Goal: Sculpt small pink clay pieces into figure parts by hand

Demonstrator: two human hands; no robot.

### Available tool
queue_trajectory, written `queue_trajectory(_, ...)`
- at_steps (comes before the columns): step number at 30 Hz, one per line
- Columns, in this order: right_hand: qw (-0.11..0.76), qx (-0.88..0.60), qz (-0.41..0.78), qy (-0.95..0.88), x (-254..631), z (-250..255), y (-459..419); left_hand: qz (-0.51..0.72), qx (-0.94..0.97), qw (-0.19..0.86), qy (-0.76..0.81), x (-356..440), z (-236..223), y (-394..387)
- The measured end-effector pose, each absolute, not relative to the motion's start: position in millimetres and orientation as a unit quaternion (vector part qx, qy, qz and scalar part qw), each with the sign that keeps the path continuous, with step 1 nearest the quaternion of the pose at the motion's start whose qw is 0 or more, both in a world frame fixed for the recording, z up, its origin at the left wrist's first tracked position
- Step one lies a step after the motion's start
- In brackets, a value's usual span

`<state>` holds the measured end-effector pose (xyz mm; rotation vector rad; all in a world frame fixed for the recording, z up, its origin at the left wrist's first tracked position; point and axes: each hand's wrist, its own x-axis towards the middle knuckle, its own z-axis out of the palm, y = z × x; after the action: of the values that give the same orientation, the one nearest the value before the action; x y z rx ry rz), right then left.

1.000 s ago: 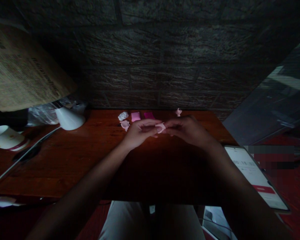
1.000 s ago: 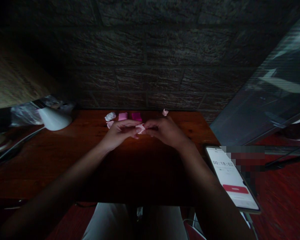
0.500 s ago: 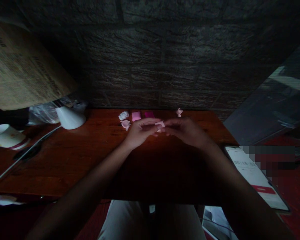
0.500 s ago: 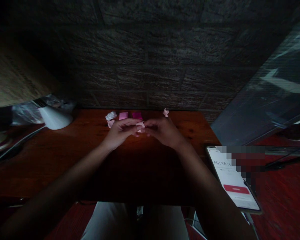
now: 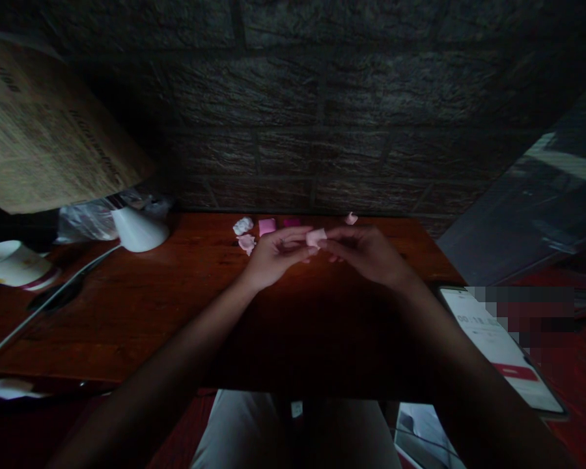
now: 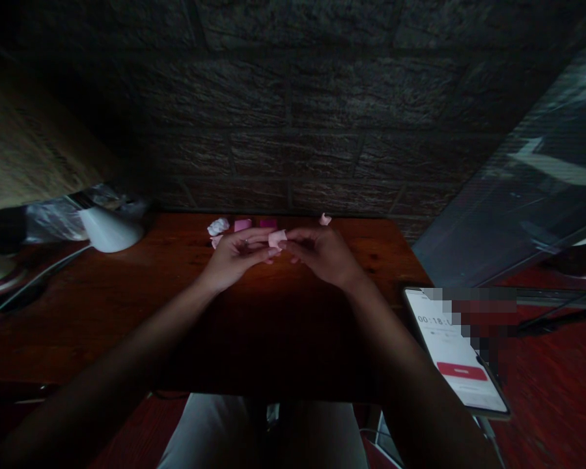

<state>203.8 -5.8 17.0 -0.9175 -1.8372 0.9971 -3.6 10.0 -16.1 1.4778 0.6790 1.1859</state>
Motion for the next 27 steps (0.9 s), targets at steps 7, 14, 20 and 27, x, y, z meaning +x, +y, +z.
queue_trajectory(7,0.422,-0.377,0.387,-0.728,201.5,17.6,-8.0,0.506,0.636,0.518,0.268,-2.3,-16.1,9.4)
queue_trajectory(14,0.391,-0.37,0.408,-0.737,201.7,19.1,-8.7,0.495,0.649,0.511,0.272,-4.8,-24.4,12.8)
queue_trajectory(20,0.398,-0.389,0.395,-0.731,201.7,24.6,-11.1,0.504,0.643,0.507,0.274,0.1,-25.8,10.3)
queue_trajectory(27,0.383,-0.451,0.376,-0.713,197.5,28.9,-13.1,0.525,0.668,0.455,0.266,1.7,-28.2,12.2)
